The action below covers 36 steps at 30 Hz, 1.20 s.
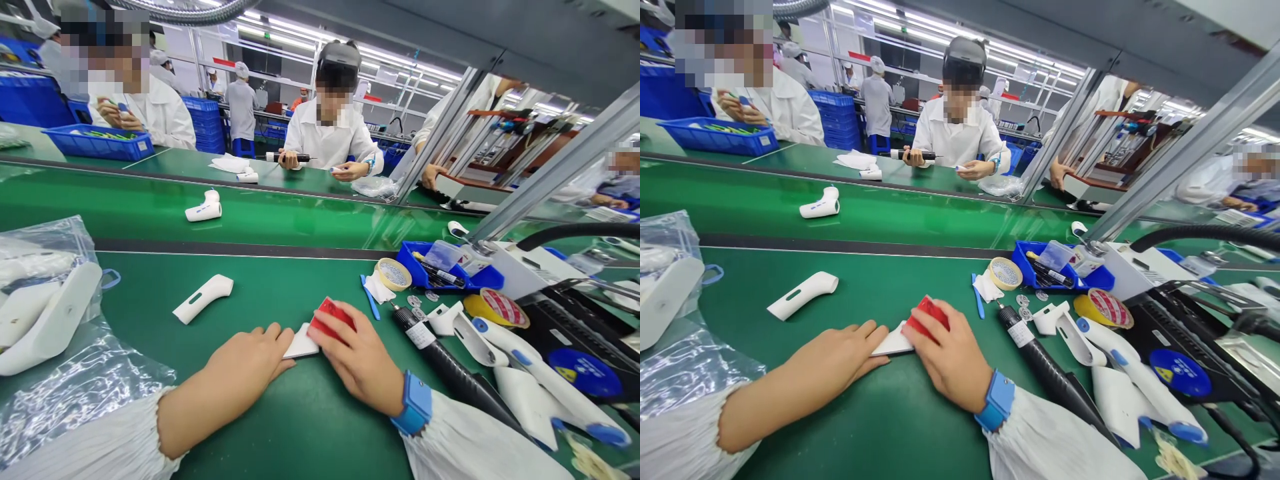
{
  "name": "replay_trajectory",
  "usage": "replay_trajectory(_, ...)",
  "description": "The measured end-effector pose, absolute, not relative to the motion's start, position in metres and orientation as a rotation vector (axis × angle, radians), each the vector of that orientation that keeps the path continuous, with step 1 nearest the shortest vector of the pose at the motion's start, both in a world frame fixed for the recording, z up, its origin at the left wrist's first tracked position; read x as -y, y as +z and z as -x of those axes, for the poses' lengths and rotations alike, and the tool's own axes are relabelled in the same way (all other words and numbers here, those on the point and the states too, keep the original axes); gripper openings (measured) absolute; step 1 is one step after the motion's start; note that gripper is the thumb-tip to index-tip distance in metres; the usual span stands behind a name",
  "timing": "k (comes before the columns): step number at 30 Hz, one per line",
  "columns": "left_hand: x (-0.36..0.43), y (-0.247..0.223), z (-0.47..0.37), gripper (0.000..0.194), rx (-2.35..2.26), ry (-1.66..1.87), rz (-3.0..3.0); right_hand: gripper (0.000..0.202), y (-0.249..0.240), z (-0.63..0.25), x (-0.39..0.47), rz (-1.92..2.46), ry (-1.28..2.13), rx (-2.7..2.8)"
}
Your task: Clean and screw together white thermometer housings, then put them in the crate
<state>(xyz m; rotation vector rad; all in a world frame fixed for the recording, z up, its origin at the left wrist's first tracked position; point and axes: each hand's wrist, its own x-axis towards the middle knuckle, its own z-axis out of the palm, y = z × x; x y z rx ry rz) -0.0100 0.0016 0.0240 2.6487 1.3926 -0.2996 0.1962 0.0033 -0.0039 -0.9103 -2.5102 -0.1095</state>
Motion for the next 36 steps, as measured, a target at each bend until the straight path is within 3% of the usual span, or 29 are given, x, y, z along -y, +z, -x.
replay_trajectory(36, 0.0031, 0.0194, 0.0082, 0.028, -1.442, -0.364, -2.69, 0.035, -0.0022, -0.1881, -0.0017, 0.973, -0.144, 2.535)
